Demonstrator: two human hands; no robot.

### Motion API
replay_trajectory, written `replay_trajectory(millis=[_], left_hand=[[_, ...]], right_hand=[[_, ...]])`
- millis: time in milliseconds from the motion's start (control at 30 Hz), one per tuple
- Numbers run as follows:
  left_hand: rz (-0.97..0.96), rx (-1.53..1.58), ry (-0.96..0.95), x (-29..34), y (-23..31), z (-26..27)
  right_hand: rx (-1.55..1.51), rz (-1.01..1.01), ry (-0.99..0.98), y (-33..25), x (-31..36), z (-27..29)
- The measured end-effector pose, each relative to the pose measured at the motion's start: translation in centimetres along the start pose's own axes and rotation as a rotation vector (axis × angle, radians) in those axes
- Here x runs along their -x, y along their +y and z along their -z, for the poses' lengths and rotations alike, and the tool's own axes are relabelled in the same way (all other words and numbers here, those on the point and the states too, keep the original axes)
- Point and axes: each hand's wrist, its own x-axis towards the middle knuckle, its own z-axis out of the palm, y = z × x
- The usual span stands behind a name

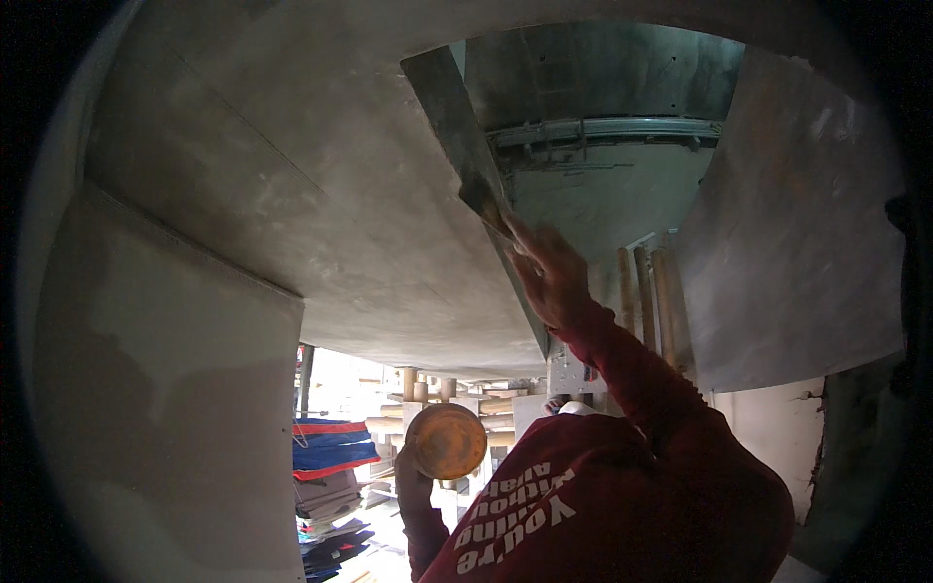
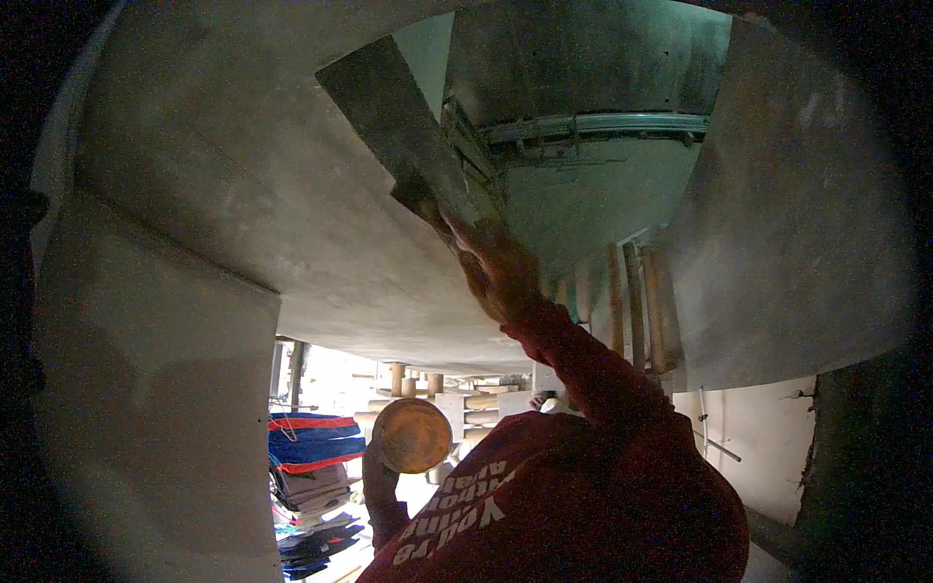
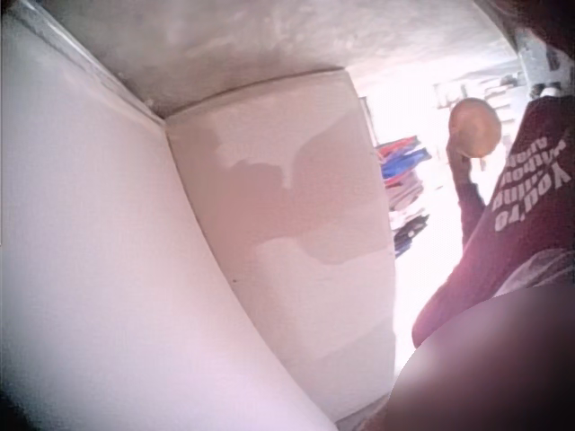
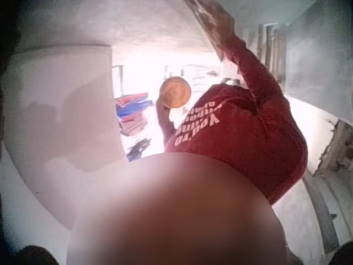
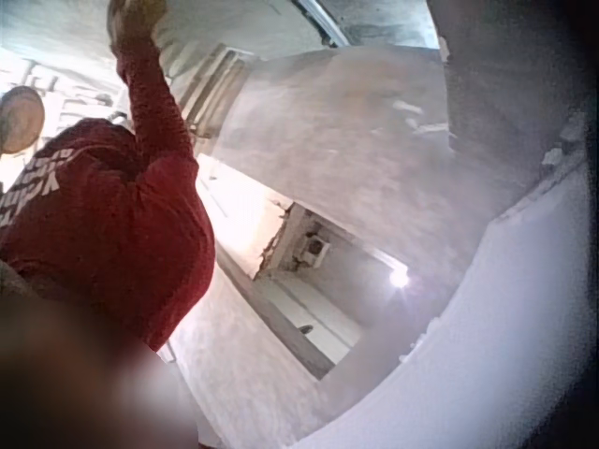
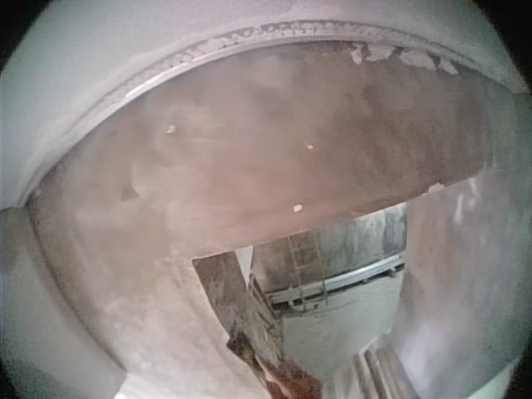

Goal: The person scoops plaster from a hawk with a trowel and applies it to the ceiling, smoothing the surface in repeated strokes. The person works on different sections of the ceiling, periodically reloading the trowel and continuing to spread the material.

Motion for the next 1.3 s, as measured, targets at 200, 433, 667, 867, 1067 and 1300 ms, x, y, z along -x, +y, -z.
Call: replay_trajectory(millis=[200, 433, 667, 867, 1067, 1300], left_hand=[[-0.058, 0.125, 0.018, 1.3, -1.4, -0.7], [-0.010, 0.047, 0.046, 2.7, -1.1, 0.2], [0.005, 0.043, 0.063, 3.2, -1.2, 0.3], [-0.001, 0.048, 0.048, 2.5, -1.1, -0.1], [-0.013, 0.041, 0.059, 1.2, -1.1, -1.1], [0.166, 0.074, 0.092, 1.7, 1.3, -2.8]], right_hand=[[-0.172, 0.177, 0.111, -0.9, -7.0, 1.0], [-0.067, 0.311, -0.162, -1.5, -13.1, 6.6], [0.237, 0.342, -0.751, 0.5, -13.5, 7.3], [-0.093, 0.275, -0.505, 1.1, -11.8, 6.3], [0.282, 0.245, -0.895, 1.8, -8.5, 6.2], [-0.133, -0.309, -1.002, 4.6, 10.2, 4.4]])
